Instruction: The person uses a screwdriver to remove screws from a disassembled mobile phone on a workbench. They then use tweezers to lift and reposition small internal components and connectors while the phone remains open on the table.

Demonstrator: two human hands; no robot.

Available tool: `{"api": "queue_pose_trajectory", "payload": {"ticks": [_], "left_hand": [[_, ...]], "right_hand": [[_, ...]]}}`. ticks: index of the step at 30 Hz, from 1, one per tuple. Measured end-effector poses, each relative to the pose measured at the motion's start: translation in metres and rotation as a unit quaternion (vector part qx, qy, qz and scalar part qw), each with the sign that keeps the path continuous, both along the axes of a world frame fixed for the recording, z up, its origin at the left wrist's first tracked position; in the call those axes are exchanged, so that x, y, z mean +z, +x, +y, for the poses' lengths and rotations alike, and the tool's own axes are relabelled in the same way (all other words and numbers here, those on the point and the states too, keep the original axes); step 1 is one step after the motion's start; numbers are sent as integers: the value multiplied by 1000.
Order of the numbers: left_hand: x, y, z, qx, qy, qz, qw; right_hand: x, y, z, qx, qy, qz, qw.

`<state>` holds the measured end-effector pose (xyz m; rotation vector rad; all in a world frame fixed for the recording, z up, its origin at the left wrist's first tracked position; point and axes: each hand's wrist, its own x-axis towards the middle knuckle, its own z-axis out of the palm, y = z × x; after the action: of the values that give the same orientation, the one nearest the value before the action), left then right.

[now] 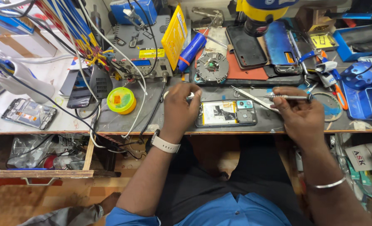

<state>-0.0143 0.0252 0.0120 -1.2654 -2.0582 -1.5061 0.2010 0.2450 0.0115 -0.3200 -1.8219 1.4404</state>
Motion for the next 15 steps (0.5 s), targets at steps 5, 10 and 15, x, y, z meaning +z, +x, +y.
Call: {"api": "queue_pose_trajectory", "payload": {"ticks": [5,10,15], "left_hand": [[5,6,-3,-41,0,19,999],[8,7,-7,-64,-28,50,996],[6,5,-8,-58,-31,32,997]], "right_hand": [[14,-31,-7,25,42,33,998],[19,-67,-16,49,54,73,995],[15,-90,-16,71,109,63,990]]}}
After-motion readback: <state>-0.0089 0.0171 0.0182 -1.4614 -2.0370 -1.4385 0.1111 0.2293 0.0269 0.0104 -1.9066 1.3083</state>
